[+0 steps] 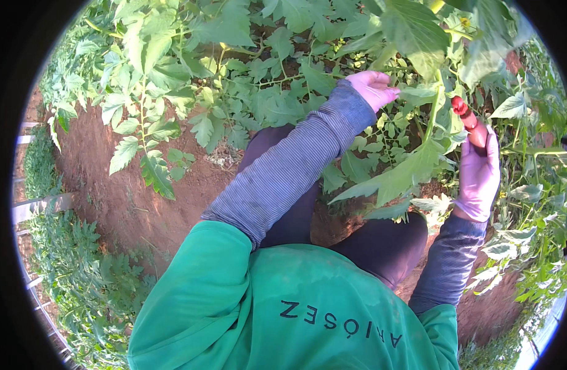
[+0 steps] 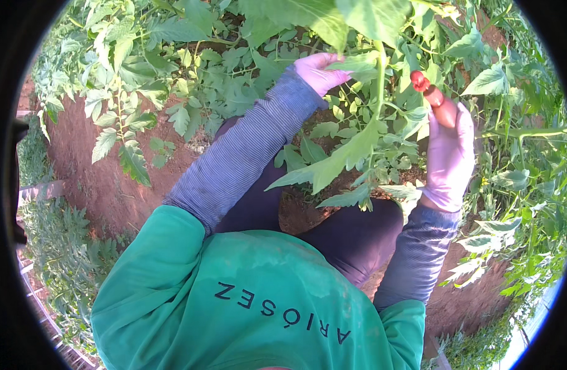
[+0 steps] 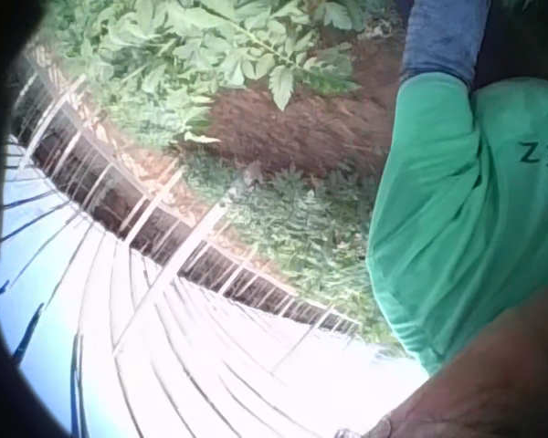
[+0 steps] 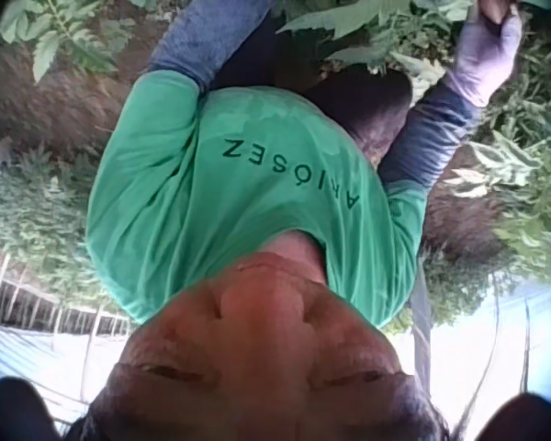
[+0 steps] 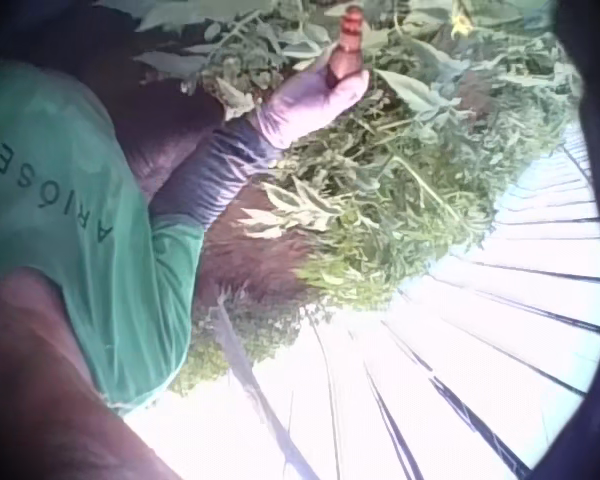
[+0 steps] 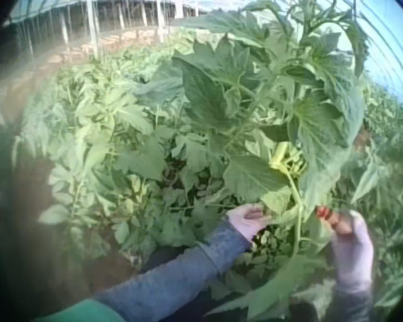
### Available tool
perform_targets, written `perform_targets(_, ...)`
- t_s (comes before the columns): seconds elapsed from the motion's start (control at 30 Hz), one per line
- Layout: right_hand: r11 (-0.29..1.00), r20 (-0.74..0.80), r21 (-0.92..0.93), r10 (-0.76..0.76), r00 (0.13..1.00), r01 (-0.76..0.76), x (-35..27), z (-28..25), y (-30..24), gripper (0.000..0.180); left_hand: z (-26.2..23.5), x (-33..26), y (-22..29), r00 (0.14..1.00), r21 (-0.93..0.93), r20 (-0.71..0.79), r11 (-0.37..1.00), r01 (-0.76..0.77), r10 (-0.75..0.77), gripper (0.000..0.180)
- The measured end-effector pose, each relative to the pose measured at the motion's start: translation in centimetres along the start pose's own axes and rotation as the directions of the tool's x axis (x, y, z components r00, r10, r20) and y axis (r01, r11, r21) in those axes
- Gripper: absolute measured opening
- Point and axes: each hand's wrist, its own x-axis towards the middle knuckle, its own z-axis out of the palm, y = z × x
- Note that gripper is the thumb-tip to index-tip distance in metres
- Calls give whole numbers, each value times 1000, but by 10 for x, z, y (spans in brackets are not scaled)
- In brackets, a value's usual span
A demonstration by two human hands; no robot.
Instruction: The person walks between rows of tomato plants in a greenhouse and uses a small red handheld cutter to harvest ripe red tomatoes. They reach into the foliage, cut the stems, and collect the tomatoes in their hand, moving along the row as they work.
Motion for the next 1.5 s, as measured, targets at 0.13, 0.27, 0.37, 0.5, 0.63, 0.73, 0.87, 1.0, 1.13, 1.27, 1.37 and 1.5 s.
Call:
perform_targets(0.13,907,87,-396,-116,989,142,18,63,13,28,0,-23,41,978,76,-115,980,183,-174,42)
perform_targets(0.27,985,-72,-170,-45,996,32,30,55,15,26,-14,-17,35,985,77,-81,984,159,-153,43)
perform_targets(0.37,981,61,126,141,988,-148,29,22,14,27,-20,-14,22,992,-11,-92,996,88,-88,41)
perform_targets(0.5,977,-223,213,54,973,-6,8,15,25,27,-37,6,-12,970,-38,-162,982,-187,179,36)
perform_targets(0.63,906,-122,423,75,990,-17,-17,-3,43,28,-69,33,-56,988,78,-137,995,-64,75,48)
perform_targets(0.73,803,-46,594,99,994,-52,-32,-9,74,32,-69,6,-29,984,-115,-155,987,-110,91,45)
perform_targets(0.87,709,37,686,192,981,-164,-53,-35,111,29,-78,-3,-2,992,203,-126,979,30,-4,45)
perform_targets(1.0,624,100,746,240,966,-232,-68,-66,126,25,-95,9,-19,990,282,-130,956,86,-50,42)
perform_targets(1.13,578,101,779,266,959,-243,-60,-75,122,28,-92,10,-19,989,215,-148,975,61,-29,42)
perform_targets(1.27,580,-5,793,308,951,-183,-61,-88,128,29,-88,4,-22,988,258,-84,960,-106,131,40)
perform_targets(1.37,583,-27,797,296,955,-159,-64,-86,124,30,-68,3,-16,984,220,-126,971,-97,126,40)
perform_targets(1.5,578,-24,802,288,957,-153,-65,-94,122,32,-67,10,-25,986,236,-81,964,-123,145,38)
